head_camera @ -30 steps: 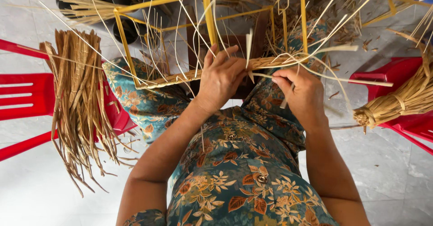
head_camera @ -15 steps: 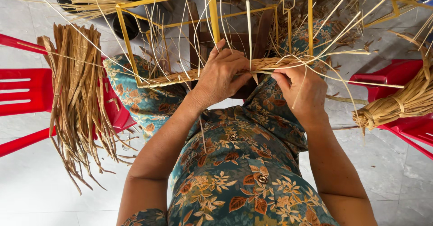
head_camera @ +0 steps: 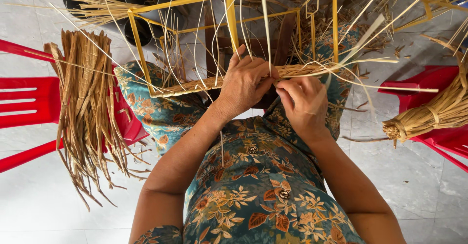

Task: The person sits on the floor with a yellow frame across their lap and weaves dried plant fiber strips around the frame, threading and tightening each strip by hand to build up a woven panel. They reach to a pile of fiber strips for new material and at the end hold up the woven panel.

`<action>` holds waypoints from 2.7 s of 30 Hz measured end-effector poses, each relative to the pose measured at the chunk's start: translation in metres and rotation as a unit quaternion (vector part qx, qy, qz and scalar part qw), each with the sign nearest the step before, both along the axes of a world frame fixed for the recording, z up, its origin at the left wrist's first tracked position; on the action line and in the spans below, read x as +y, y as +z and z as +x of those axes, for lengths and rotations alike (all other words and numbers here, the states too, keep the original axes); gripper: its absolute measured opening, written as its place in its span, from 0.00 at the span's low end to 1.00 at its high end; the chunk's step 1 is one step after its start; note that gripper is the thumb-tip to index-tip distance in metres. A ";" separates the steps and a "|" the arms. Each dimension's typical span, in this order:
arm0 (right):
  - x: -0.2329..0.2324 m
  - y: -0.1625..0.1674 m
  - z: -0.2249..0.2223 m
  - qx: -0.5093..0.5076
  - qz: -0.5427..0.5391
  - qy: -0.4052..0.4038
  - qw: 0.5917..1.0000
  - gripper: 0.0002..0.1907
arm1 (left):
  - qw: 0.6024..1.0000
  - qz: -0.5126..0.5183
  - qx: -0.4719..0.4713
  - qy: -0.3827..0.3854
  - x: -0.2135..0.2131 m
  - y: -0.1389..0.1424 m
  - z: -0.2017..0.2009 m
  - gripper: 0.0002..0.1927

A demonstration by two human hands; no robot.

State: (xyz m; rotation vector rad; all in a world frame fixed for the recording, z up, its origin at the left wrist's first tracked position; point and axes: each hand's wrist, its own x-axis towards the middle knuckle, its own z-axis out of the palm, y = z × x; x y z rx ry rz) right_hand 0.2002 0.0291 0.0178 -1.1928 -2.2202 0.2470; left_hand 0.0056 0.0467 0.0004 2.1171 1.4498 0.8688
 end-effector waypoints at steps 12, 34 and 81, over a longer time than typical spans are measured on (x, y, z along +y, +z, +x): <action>0.003 -0.005 0.027 0.027 -0.016 -0.036 0.999 0.10 | 1.000 -0.019 -0.015 0.011 -0.004 -0.007 0.002 0.04; 0.074 0.046 0.027 0.448 -0.582 0.150 0.662 0.17 | 0.999 -0.004 -0.038 -0.006 -0.003 0.001 0.002 0.05; 0.149 0.022 0.016 0.183 -0.502 0.143 0.833 0.14 | 0.998 0.007 0.014 0.058 -0.004 0.000 0.014 0.05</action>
